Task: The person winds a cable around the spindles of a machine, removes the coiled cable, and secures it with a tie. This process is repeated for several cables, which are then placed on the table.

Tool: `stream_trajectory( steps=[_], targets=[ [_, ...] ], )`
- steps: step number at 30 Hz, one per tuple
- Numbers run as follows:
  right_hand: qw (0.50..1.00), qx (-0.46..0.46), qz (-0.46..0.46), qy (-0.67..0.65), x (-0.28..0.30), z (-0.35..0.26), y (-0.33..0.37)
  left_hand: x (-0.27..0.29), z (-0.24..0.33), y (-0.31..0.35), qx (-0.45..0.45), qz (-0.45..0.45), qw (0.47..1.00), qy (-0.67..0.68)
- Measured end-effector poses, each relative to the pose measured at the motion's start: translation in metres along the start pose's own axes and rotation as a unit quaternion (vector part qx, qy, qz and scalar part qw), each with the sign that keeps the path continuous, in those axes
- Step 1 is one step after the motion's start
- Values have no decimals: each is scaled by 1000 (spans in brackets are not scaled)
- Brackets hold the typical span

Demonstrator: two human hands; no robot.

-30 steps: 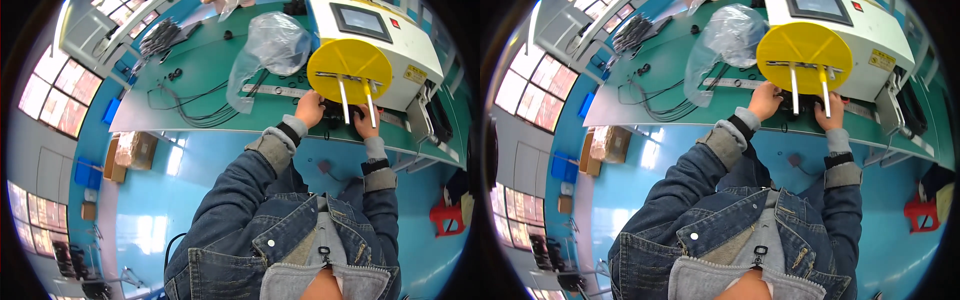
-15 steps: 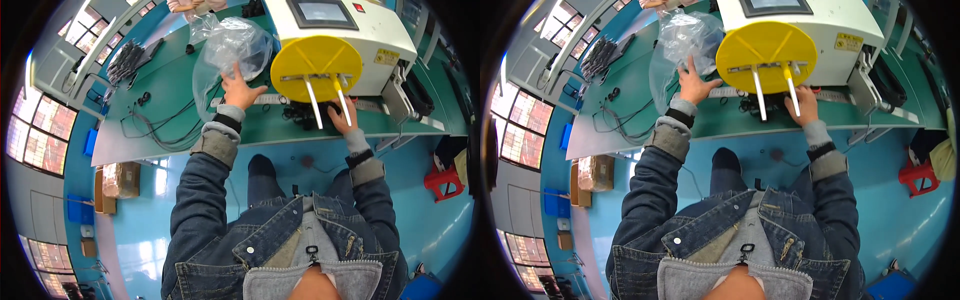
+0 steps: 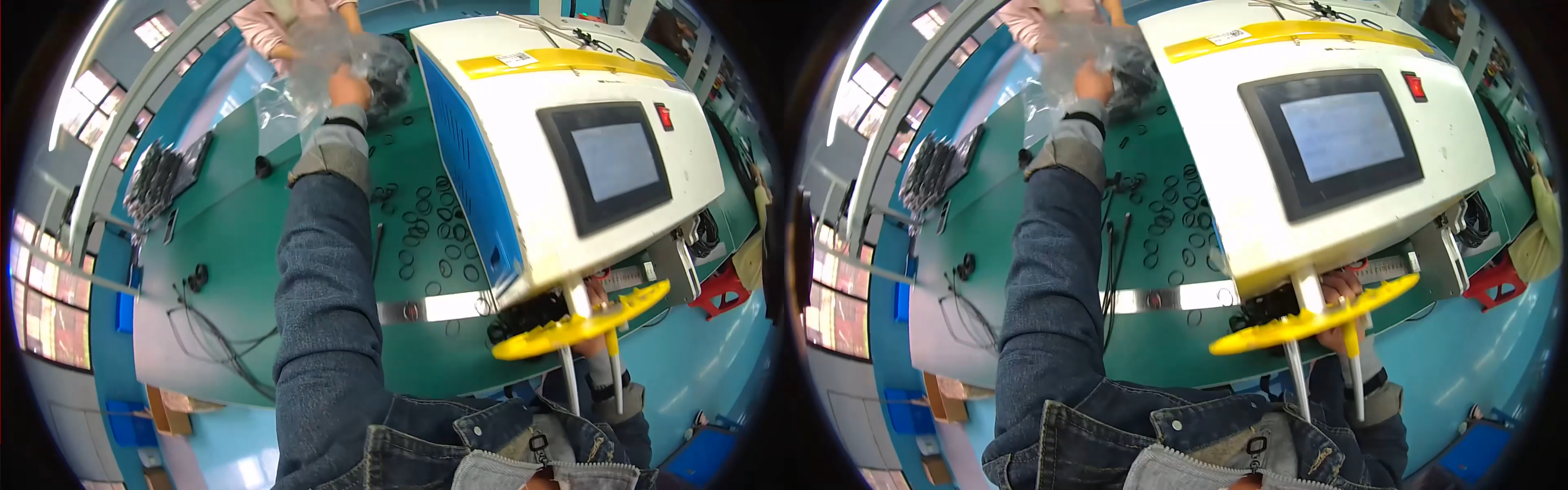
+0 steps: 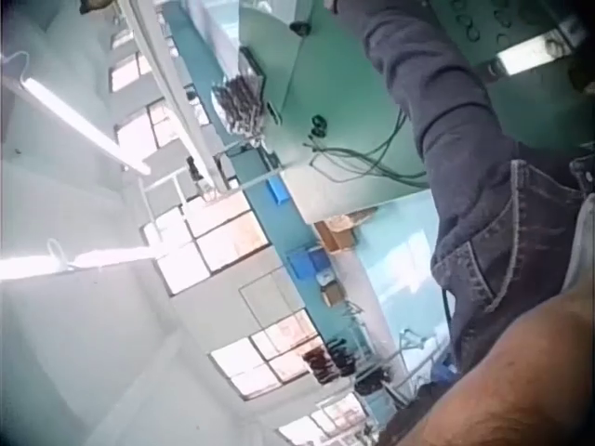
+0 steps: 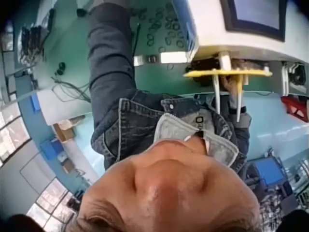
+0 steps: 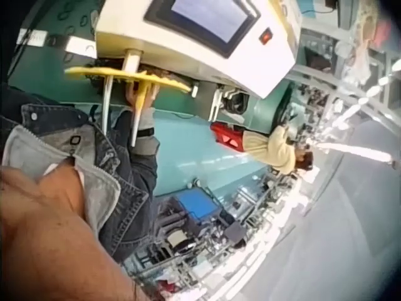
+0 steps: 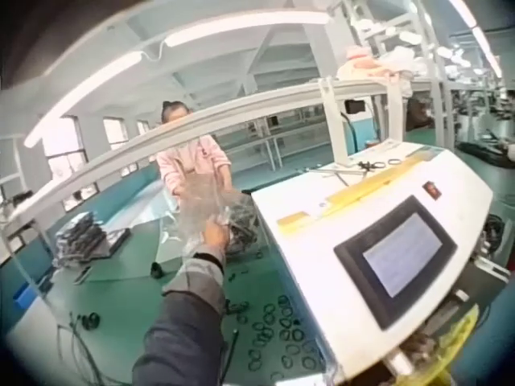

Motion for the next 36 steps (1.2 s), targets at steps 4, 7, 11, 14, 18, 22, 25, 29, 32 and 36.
stream_trajectory(
  steps=[4,7,11,14,18,22,25,29,32,36],
  targets=[
    [996,54,30,61,-7,-6,-40,-49,28,-37,-64,-80,989,111],
    [990,108,44,78,-15,-16,-70,-83,32,-10,-200,-148,966,72],
    [982,157,51,93,-18,-28,-93,-67,11,16,-142,-292,937,129],
    [977,170,43,125,-6,-22,-89,-27,3,52,14,-378,910,170],
    [979,153,-8,137,33,-41,-32,100,-24,80,45,-366,928,47],
    [964,-116,18,-238,21,29,-8,196,26,202,46,-313,942,112],
    [973,-31,51,-221,41,19,-26,198,62,324,33,-321,938,127],
    [994,-64,-1,-88,46,29,-24,168,93,438,15,-385,923,-4],
    [983,75,110,-126,37,16,-33,136,87,455,-22,-377,924,-57],
    [1000,0,-2,-31,10,20,-50,83,88,454,-97,-358,929,-16]
  ],
)
Point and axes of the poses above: each hand's wrist, its own y-axis away from the middle knuckle, its own x-axis out of the back of the hand, z = x × y, the point moved 8 cm from there along -y, towards the middle knuckle, and after that the axes turned 12 degrees about x, right-handed, at the moved point
